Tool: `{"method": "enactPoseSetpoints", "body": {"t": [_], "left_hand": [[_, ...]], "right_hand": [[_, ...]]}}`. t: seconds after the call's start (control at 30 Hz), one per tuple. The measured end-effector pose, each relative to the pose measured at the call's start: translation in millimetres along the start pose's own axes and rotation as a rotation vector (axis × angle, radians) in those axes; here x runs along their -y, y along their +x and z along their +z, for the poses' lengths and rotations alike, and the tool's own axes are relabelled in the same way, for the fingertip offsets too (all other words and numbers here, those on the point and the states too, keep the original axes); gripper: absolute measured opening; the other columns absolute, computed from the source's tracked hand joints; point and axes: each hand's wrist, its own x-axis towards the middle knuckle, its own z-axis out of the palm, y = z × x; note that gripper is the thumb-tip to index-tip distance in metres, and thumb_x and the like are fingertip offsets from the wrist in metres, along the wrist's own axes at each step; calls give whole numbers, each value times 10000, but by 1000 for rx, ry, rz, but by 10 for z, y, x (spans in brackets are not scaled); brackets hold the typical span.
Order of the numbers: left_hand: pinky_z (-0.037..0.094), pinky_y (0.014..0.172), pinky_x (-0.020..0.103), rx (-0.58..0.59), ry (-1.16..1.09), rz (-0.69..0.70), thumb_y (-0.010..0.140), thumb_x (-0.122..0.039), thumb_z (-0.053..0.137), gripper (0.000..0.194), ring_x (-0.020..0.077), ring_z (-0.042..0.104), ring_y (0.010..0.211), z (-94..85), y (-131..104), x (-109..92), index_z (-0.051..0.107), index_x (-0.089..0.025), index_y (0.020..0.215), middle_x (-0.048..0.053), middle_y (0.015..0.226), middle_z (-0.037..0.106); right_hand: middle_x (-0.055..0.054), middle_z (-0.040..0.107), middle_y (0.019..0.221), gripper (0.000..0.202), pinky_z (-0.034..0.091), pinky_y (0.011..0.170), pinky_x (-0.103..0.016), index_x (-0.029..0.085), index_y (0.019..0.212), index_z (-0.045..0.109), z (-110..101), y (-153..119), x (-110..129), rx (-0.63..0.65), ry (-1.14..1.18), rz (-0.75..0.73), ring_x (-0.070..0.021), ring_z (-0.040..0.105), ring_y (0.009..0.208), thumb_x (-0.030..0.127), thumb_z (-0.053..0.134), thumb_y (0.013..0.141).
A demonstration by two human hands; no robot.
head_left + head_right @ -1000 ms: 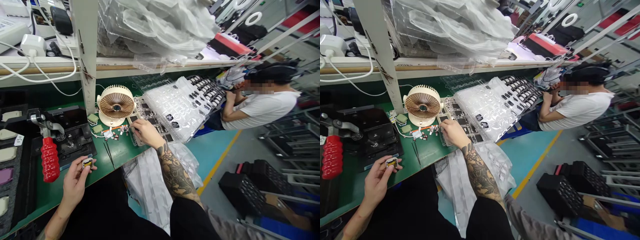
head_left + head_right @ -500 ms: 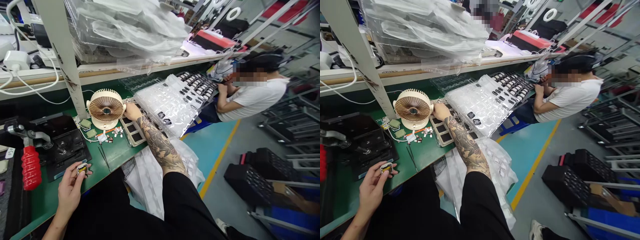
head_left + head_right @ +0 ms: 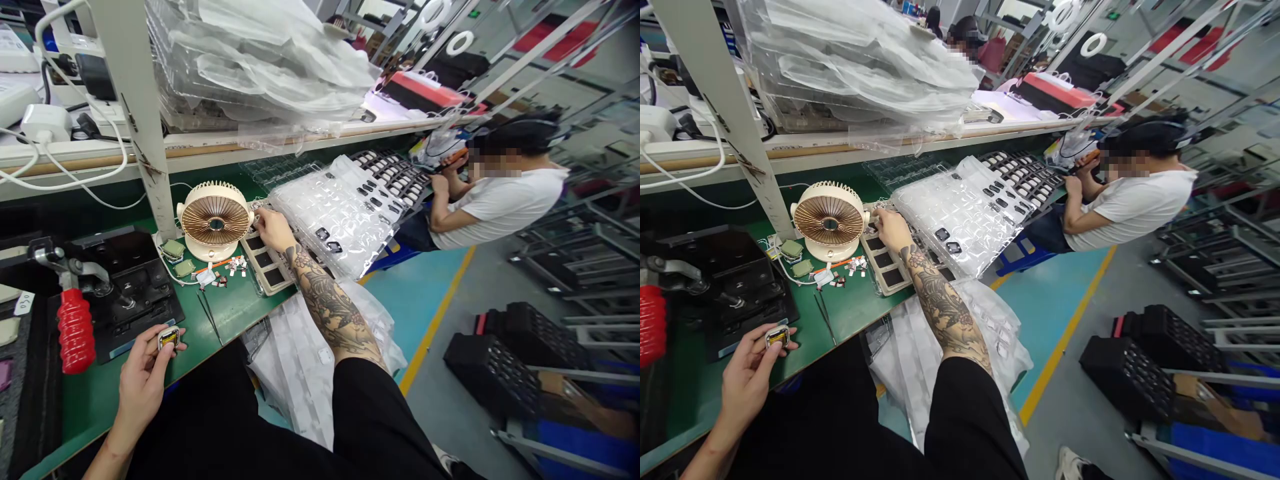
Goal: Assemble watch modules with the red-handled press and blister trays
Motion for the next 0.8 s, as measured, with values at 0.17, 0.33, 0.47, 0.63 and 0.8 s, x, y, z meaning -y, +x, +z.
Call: {"method": "enactPoseSetpoints", "body": {"t": [0.17,0.33,0.47,0.63,0.8], "left_hand": [[667,836,405,5,-37,2,1071,-447,716,349,281,844,984,5,-14,-6,621,-206,1305,156,1265,839],[660,930,423,32,-36,-4,1080,-435,705,345,267,837,1009,-22,-23,35,621,-217,1333,148,1291,831],[658,921,419,29,-50,-13,1079,-436,704,349,274,837,1016,-26,-21,42,618,-219,1338,151,1301,827],[644,876,401,-31,-83,3,1082,-416,701,302,268,830,989,5,-24,-23,608,-214,1286,159,1290,821],[594,821,361,-16,71,59,1102,-406,647,247,229,761,876,-11,-8,-119,716,-201,1220,107,1058,810]], "right_hand": [[-109,782,1095,330,549,984,-356,169,1160,800,25,-192,-39,-133,106,40,-233,712,967,181,510,1002],[-53,817,898,227,559,876,-317,195,1049,792,89,-167,-40,-104,145,54,-214,736,822,236,573,1003],[-64,814,877,267,550,861,-327,187,1151,792,-35,-236,22,-160,104,73,-228,740,801,257,573,1016],[-31,785,798,284,564,785,-311,221,1000,798,-160,-796,372,-231,281,6,-192,720,718,441,633,1072],[-49,714,824,332,565,754,-367,257,874,712,206,-1437,1069,-301,506,-165,-215,681,776,432,574,1120]]}}
